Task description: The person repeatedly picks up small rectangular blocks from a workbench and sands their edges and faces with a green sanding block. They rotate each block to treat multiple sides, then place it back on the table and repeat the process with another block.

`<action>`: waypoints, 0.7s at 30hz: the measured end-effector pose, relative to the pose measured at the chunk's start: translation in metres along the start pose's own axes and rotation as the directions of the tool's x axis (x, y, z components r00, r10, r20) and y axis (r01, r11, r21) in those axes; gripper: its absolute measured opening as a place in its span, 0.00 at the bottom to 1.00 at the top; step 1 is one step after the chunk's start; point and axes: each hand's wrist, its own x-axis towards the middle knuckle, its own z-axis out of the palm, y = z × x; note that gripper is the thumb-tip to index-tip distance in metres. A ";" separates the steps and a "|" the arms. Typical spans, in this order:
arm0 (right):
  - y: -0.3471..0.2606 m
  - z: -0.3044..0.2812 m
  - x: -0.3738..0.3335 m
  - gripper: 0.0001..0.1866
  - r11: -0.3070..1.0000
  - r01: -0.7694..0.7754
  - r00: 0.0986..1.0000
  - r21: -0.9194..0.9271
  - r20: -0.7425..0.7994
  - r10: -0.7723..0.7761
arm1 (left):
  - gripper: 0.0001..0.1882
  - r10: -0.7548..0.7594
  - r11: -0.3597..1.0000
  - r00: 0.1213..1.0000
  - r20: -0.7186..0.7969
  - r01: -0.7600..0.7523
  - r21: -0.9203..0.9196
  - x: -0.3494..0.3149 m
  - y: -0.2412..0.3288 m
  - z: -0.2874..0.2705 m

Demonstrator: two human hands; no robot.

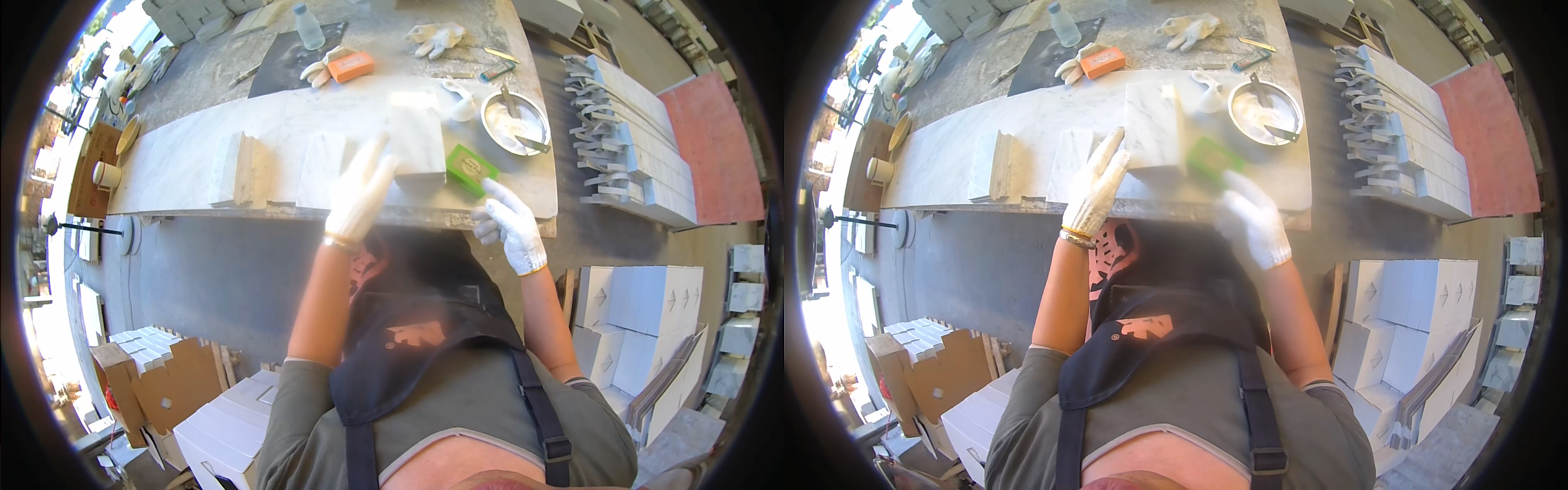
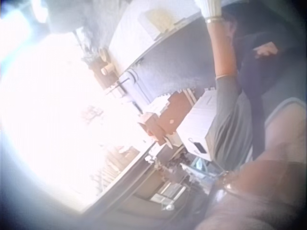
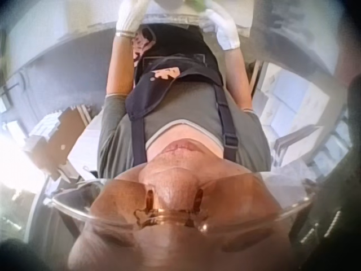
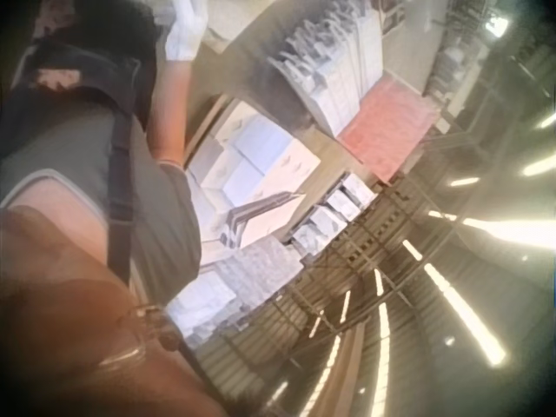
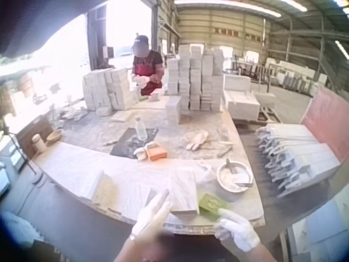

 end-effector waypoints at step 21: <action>-0.014 0.054 0.010 0.22 0.979 -0.115 0.985 0.167 0.147 0.091 | 0.27 -0.176 0.961 0.977 0.118 0.196 -0.195 -0.039 0.043 -0.005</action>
